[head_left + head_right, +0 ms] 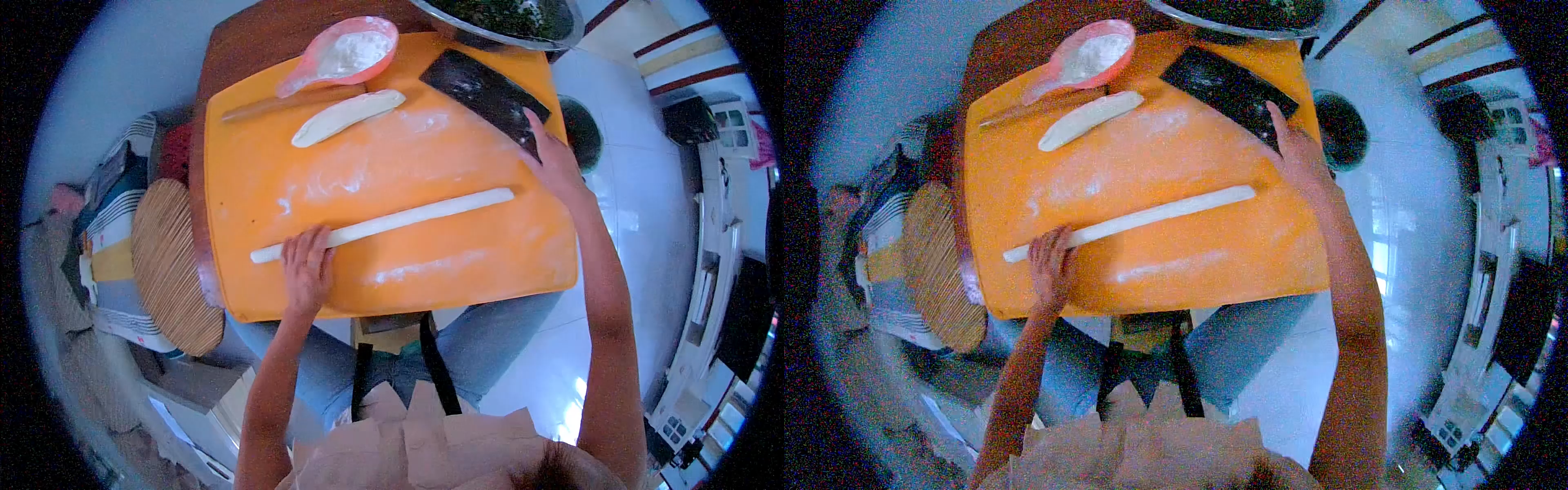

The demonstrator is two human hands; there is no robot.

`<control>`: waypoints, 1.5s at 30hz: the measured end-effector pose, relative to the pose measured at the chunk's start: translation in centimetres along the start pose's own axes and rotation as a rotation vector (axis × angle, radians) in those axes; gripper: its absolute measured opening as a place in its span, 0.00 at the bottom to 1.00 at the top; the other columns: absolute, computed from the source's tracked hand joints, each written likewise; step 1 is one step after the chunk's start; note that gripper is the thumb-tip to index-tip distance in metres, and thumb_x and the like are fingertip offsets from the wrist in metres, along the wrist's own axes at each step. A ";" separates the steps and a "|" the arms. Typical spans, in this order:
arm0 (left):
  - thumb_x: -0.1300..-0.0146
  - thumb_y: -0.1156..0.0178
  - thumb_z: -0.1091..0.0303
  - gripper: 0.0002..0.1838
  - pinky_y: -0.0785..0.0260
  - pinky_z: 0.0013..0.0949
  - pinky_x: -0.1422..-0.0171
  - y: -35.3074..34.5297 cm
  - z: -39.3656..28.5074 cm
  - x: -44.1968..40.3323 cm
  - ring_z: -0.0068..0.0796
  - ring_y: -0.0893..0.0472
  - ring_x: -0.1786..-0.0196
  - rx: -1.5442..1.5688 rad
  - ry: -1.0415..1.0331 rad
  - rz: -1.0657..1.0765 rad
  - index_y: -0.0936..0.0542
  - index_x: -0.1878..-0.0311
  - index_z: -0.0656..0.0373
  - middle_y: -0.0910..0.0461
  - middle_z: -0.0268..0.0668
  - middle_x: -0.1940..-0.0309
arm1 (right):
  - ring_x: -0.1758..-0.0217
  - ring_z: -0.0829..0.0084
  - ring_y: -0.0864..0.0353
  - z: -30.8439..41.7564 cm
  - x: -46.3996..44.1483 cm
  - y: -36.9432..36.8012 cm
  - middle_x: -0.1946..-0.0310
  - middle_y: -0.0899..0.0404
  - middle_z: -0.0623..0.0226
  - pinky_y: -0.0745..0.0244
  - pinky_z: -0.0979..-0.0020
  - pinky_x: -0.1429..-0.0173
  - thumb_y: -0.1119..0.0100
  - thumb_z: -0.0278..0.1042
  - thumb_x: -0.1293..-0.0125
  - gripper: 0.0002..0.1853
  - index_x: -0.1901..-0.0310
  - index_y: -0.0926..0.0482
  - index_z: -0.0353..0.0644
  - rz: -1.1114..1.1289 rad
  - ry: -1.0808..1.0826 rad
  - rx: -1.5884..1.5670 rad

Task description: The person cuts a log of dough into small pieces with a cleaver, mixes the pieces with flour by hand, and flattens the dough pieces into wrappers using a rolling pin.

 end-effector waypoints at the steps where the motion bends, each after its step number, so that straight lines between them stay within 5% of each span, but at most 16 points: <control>1: 0.49 0.36 0.68 0.23 0.37 0.47 0.45 0.1 -0.2 -0.2 0.43 0.27 0.50 0.035 -0.050 -0.015 0.24 0.46 0.52 0.25 0.42 0.54 | 0.61 0.47 0.22 0.4 0.7 0.5 0.61 0.23 0.43 0.28 0.54 0.55 0.35 0.41 0.47 0.47 0.30 0.54 0.52 0.016 -0.021 -0.056; 5: 0.52 0.34 0.68 0.24 0.33 0.43 0.54 1.6 1.8 -0.6 0.43 0.26 0.57 0.079 -0.088 -0.092 0.23 0.49 0.54 0.25 0.40 0.62 | 0.69 0.55 0.19 1.2 5.2 2.8 0.66 0.21 0.50 0.25 0.57 0.63 0.34 0.39 0.48 0.43 0.32 0.47 0.51 -0.051 -0.133 -0.118; 9: 0.54 0.33 0.66 0.23 0.34 0.45 0.54 1.8 2.6 3.7 0.44 0.26 0.58 0.011 -0.053 -0.026 0.23 0.50 0.55 0.25 0.40 0.62 | 0.76 0.72 0.26 2.3 15.5 3.7 0.79 0.25 0.63 0.29 0.69 0.69 0.33 0.33 0.49 0.30 0.42 0.30 0.44 -0.092 -0.359 -0.524; 14: 0.52 0.32 0.63 0.24 0.35 0.46 0.49 1.9 1.4 3.2 0.45 0.26 0.54 0.002 -0.033 -0.015 0.25 0.51 0.57 0.24 0.42 0.58 | 0.77 0.75 0.29 5.7 18.9 3.2 0.80 0.27 0.65 0.31 0.71 0.69 0.35 0.39 0.45 0.24 0.48 0.26 0.37 0.104 -0.565 -0.608; 24: 0.55 0.34 0.65 0.29 0.38 0.48 0.44 -5.4 -15.2 -8.2 0.49 0.28 0.50 0.328 -0.359 0.152 0.27 0.46 0.59 0.26 0.46 0.55 | 0.79 0.65 0.25 7.9 18.1 1.2 0.83 0.27 0.60 0.33 0.63 0.73 0.36 0.45 0.45 0.25 0.51 0.25 0.35 0.166 -0.436 -0.635; 32: 0.52 0.38 0.69 0.15 0.34 0.44 0.46 -7.1 -14.9 -9.1 0.47 0.26 0.56 0.385 -0.159 0.132 0.22 0.58 0.59 0.25 0.44 0.57 | 0.75 0.55 0.22 9.1 16.5 3.2 0.77 0.23 0.54 0.29 0.59 0.69 0.43 0.47 0.40 0.24 0.48 0.26 0.37 0.340 -0.575 -0.626; 34: 0.52 0.37 0.71 0.14 0.33 0.43 0.51 -7.2 -14.9 -9.1 0.45 0.26 0.59 0.415 -0.180 0.072 0.22 0.60 0.58 0.25 0.42 0.60 | 0.73 0.53 0.21 10.2 17.4 3.8 0.75 0.22 0.51 0.27 0.59 0.67 0.47 0.47 0.37 0.24 0.45 0.28 0.39 0.222 -0.530 -0.720; 36: 0.55 0.35 0.74 0.15 0.33 0.42 0.59 -7.1 -15.0 -8.9 0.41 0.26 0.63 0.447 -0.233 -0.028 0.23 0.61 0.57 0.25 0.38 0.66 | 0.76 0.73 0.25 11.9 18.4 4.6 0.80 0.28 0.60 0.29 0.73 0.66 0.52 0.36 0.33 0.21 0.41 0.31 0.36 0.243 -0.575 -0.743; 38: 0.55 0.35 0.75 0.15 0.33 0.42 0.59 -10.3 -13.3 -7.4 0.41 0.26 0.63 1.009 0.212 0.072 0.24 0.61 0.57 0.25 0.38 0.65 | 0.73 0.66 0.23 13.3 18.3 4.5 0.76 0.25 0.54 0.29 0.70 0.64 0.52 0.37 0.33 0.21 0.41 0.32 0.35 0.219 -0.531 -0.743; 40: 0.55 0.34 0.75 0.15 0.33 0.41 0.59 -10.3 -13.4 -7.4 0.41 0.26 0.63 1.048 0.302 0.121 0.24 0.61 0.57 0.24 0.38 0.65 | 0.70 0.54 0.22 13.7 18.6 3.7 0.71 0.23 0.47 0.28 0.66 0.61 0.52 0.37 0.32 0.22 0.40 0.34 0.35 0.259 -0.547 -0.725; 43: 0.55 0.34 0.74 0.15 0.33 0.41 0.59 -7.8 -14.3 -8.4 0.41 0.26 0.63 0.575 -0.013 0.076 0.24 0.61 0.57 0.24 0.38 0.65 | 0.67 0.46 0.21 13.8 18.2 3.3 0.71 0.23 0.42 0.25 0.55 0.61 0.54 0.49 0.32 0.29 0.39 0.37 0.32 0.264 -0.564 -0.745; 45: 0.56 0.34 0.75 0.15 0.34 0.41 0.59 -7.1 -14.8 -8.6 0.41 0.26 0.63 0.562 -0.073 0.033 0.24 0.61 0.57 0.24 0.38 0.65 | 0.66 0.45 0.21 13.6 17.9 3.4 0.70 0.23 0.41 0.26 0.55 0.60 0.55 0.48 0.31 0.28 0.40 0.37 0.32 0.290 -0.584 -0.755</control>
Point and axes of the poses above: each hand's wrist, its own x-axis away from the middle knuckle, its own y-axis out of the back of the hand, z = x × y, the point moved 4 cm from there along -x, towards the middle knuckle
